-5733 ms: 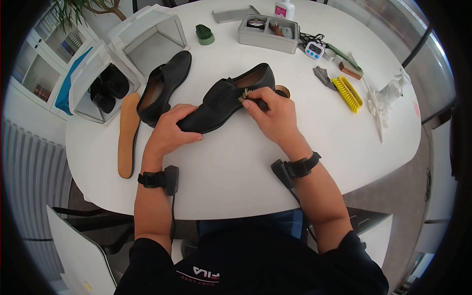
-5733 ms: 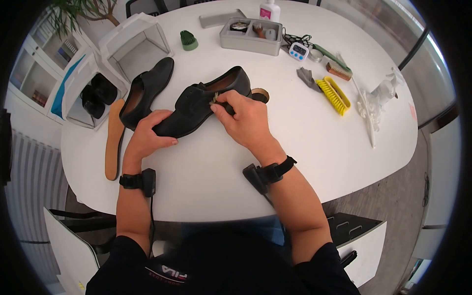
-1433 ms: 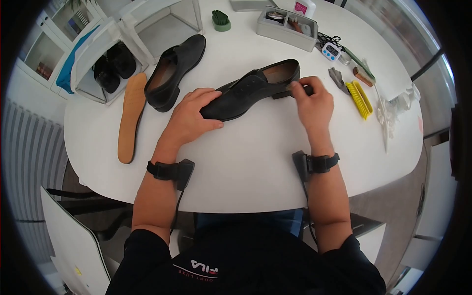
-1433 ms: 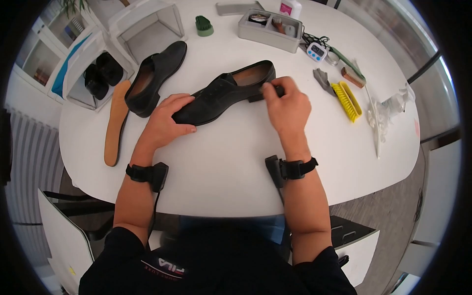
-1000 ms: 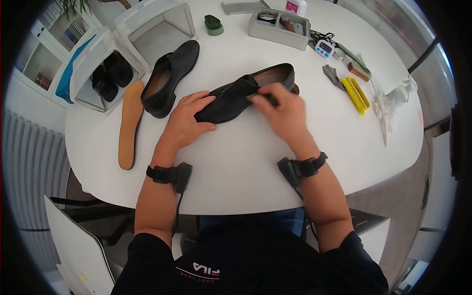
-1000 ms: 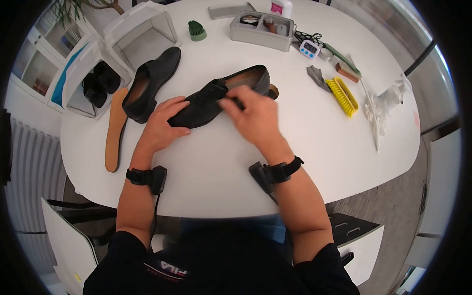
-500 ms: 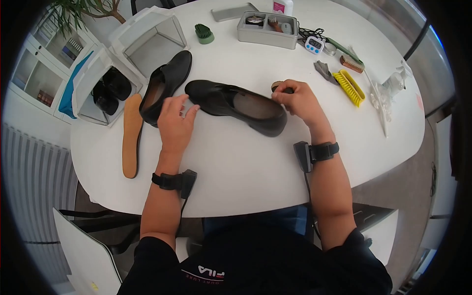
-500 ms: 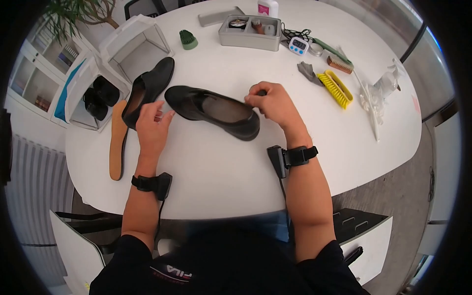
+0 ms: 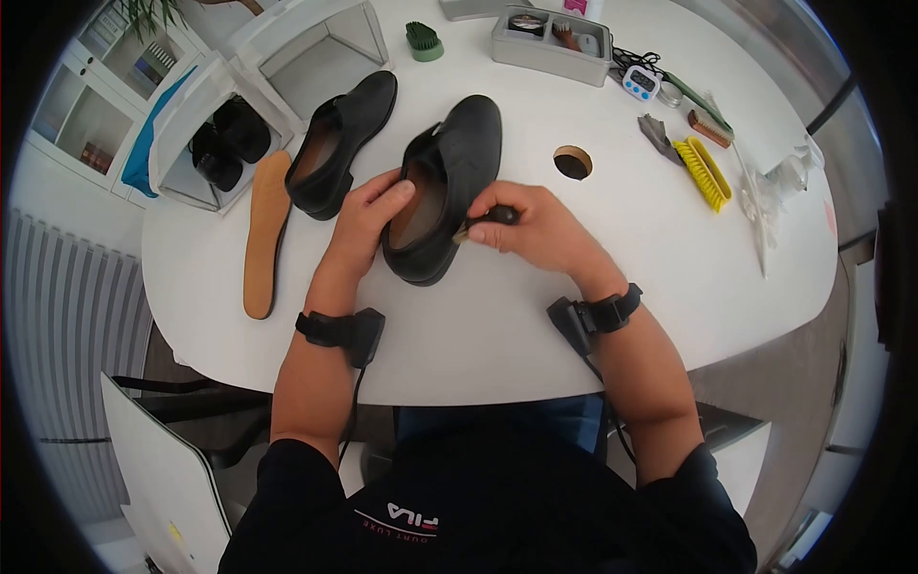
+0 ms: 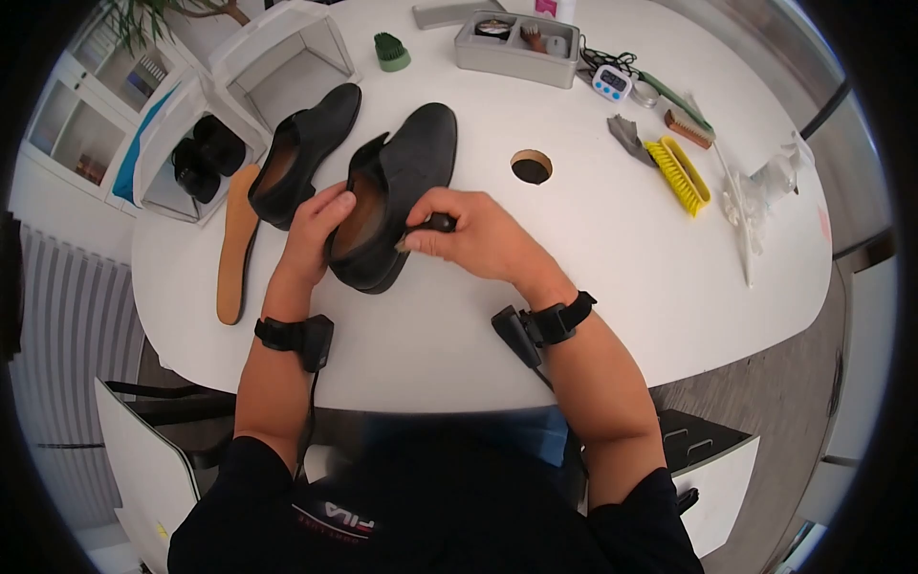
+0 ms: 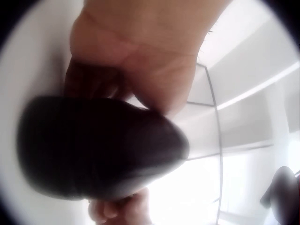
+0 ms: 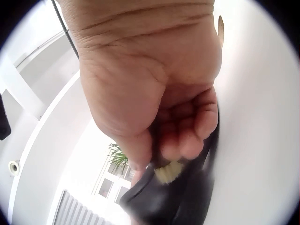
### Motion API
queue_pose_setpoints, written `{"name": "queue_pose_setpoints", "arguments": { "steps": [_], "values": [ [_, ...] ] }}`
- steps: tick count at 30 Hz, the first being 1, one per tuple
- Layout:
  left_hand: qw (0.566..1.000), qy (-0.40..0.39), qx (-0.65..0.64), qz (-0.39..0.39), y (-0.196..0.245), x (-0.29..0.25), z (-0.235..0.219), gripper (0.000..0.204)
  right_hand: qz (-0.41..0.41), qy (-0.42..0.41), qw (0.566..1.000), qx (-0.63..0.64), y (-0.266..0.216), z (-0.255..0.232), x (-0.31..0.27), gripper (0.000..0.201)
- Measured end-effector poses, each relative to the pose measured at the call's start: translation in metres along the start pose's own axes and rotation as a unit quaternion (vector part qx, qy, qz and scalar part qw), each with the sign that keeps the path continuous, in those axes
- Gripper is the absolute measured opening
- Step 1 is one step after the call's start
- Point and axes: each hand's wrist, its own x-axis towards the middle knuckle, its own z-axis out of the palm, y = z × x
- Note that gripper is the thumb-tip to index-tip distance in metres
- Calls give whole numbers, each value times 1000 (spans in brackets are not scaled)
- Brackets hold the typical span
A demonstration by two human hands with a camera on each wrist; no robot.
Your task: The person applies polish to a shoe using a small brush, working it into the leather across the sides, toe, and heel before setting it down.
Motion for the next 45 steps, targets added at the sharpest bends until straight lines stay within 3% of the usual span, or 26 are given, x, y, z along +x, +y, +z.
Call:
{"name": "queue_pose_setpoints", "arguments": {
  "steps": [2,3,5,6,9,11,14,17,19,20,21,23,24,25,27,29,31,33,34,35,37,38,40,43,44,45],
  "values": [
    [1000,-19,-6,-2,3,-2,-1,57,-98,-18,995,3,5,9,-1,24],
    [999,-42,-12,-4,3,-2,-2,56,-97,-19,995,3,7,9,0,24],
    [998,-52,-33,-9,1,-1,-3,55,-76,126,981,-124,11,5,5,24],
    [997,-61,-55,-12,0,-1,-4,54,-55,186,975,-107,10,2,7,25],
    [995,-67,-77,-1,-3,-1,-3,54,-34,189,981,-25,9,-4,8,25],
    [992,-71,-109,5,-8,1,0,57,-122,107,984,-72,3,11,3,22],
    [986,-77,-151,14,-14,2,0,61,-130,21,991,-33,-11,25,-4,22],
    [982,-98,-159,20,-16,3,-2,65,-131,85,986,-53,-4,17,2,22],
    [981,-112,-159,23,-15,1,-2,66,-19,254,954,-157,3,4,9,22],
    [983,-107,-148,17,-13,1,-1,65,9,264,948,-176,5,0,10,23],
    [985,-102,-136,12,-12,2,0,64,7,262,948,-179,6,2,10,23],
    [989,-78,-123,17,-12,3,0,59,-87,182,973,-112,13,10,6,23],
    [992,-57,-107,19,-12,4,-1,55,-93,112,984,-99,1,13,1,24],
    [992,-54,-108,20,-12,4,-2,55,-94,108,985,-100,-3,17,-1,24],
    [999,14,-34,34,-12,5,-6,43,-86,24,996,-22,-9,23,-4,23],
    [998,31,-3,51,-12,6,-15,40,-89,42,995,-8,-1,19,0,23],
    [996,42,31,71,-8,4,-28,37,-47,228,955,-183,10,4,10,24],
    [981,-95,95,141,3,1,-41,41,5,260,949,-178,12,-6,11,26],
    [975,-143,123,118,21,-9,-38,55,8,275,947,-164,16,-8,12,26],
    [974,-146,123,119,28,-16,-32,55,12,288,946,-149,18,-9,13,25],
    [920,-160,326,144,35,-23,-19,65,4,279,951,-133,14,-4,10,24],
    [937,-161,295,95,36,-21,-16,72,-37,217,967,-130,11,0,7,23],
    [947,-132,267,118,24,-16,-18,73,-109,121,977,-134,7,10,3,22],
    [961,-99,209,149,10,-5,-21,79,-96,111,977,-156,5,13,4,22],
    [972,-67,168,152,6,-3,-20,82,-97,168,961,-197,9,11,7,23],
    [979,-34,127,155,3,-1,-18,85,-97,168,961,-197,11,7,10,23]
  ]
}}
